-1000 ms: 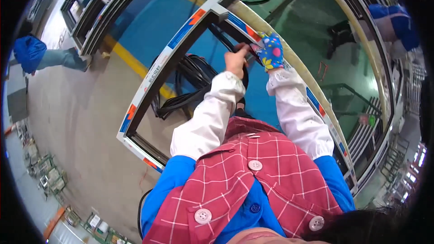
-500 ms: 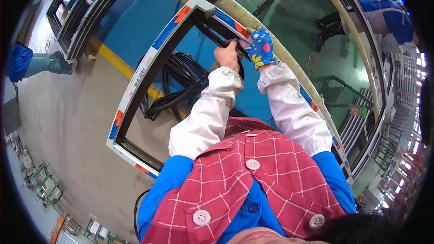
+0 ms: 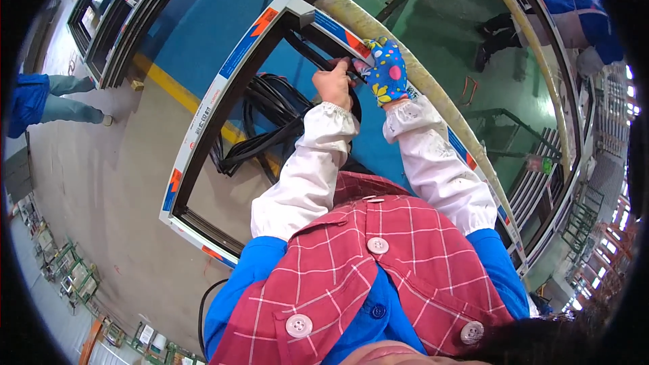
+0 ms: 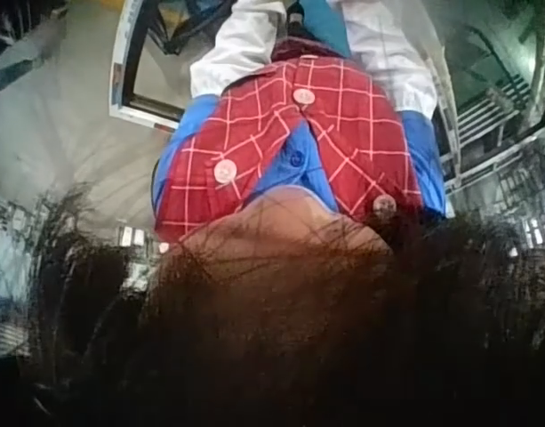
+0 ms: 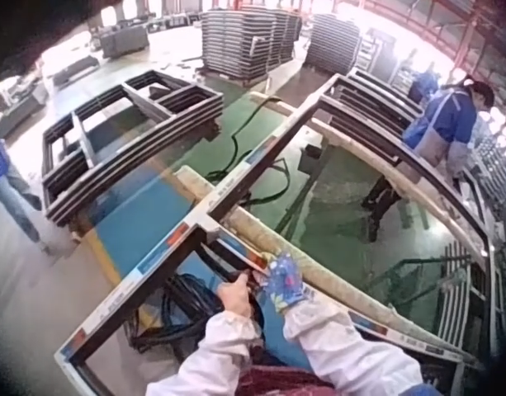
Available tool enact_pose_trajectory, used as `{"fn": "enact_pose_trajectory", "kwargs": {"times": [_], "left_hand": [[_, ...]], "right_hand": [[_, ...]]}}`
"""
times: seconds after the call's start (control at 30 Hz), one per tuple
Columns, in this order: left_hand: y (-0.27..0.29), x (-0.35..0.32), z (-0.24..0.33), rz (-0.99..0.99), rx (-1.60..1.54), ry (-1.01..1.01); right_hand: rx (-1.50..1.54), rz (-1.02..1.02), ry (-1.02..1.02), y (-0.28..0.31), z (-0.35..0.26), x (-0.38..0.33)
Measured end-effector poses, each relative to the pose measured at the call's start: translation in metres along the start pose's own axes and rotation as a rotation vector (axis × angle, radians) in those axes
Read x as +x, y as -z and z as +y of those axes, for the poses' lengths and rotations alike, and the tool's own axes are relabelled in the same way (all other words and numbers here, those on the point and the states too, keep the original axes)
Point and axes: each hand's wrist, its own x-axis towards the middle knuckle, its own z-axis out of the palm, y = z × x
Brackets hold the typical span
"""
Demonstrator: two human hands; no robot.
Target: Installing a black rubber seal into the channel of a metal window frame using a hand tool and cutting to length.
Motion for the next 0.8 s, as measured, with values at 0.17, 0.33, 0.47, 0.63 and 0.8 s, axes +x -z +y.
{"fn": "enact_pose_trajectory", "kwargs": {"times": [0.17, 0.33, 0.47, 0.63, 0.8], "left_hand": [[0.005, -0.005, 0.002, -0.082, 0.001, -0.008], [0.014, -0.016, -0.004, -0.151, 0.002, 0.071], [0.017, -0.014, -0.005, -0.173, 0.017, 0.091], [0.017, -0.009, -0.001, -0.206, 0.007, 0.128], [0.031, -0.005, 0.007, -0.345, 0.066, 0.107]], "right_hand": [[-0.034, 0.003, -0.030, 0.000, -0.003, 0.001], [-0.033, -0.005, -0.071, 0.000, -0.002, 0.000], [-0.110, -0.022, -0.077, -0.001, -0.005, 0.005], [-0.019, 0.019, 0.000, -0.003, -0.014, 0.014], [-0.066, 0.043, 0.002, -0.002, -0.021, 0.016]]}}
